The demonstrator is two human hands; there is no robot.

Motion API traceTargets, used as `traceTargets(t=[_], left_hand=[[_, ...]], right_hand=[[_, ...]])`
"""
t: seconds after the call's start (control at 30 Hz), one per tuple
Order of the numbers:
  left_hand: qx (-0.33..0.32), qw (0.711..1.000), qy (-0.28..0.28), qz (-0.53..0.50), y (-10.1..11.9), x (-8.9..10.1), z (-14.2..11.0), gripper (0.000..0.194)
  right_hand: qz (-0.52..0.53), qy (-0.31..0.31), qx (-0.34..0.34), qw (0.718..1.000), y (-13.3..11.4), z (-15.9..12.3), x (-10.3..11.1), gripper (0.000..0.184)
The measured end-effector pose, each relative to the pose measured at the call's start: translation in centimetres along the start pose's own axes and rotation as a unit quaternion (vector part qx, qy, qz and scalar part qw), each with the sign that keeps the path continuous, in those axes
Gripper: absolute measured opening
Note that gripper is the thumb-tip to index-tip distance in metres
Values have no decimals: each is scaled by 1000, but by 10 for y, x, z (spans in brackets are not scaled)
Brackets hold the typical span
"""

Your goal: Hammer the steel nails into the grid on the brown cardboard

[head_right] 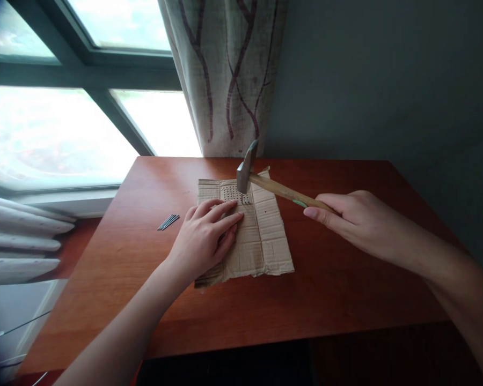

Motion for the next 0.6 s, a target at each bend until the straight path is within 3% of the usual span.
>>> traceTargets(t=[0.4, 0.6], left_hand=[[5, 1000, 4, -5, -1, -1, 0, 31], [7, 1000, 2, -6, -1, 0, -1, 31]], right_hand=[[4, -30, -22, 999, 2, 4, -6, 64], [3, -3, -11, 1000, 2, 2, -3, 66]])
Point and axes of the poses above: each hand's wrist, its own z-axis towards the middle knuckle, its own x-axis out of the back of the hand, y = z × x, the point moved 4 cm from there along z, towards the middle knuckle, and after that the axes turned 7 degrees about z, right-handed, at the moved point
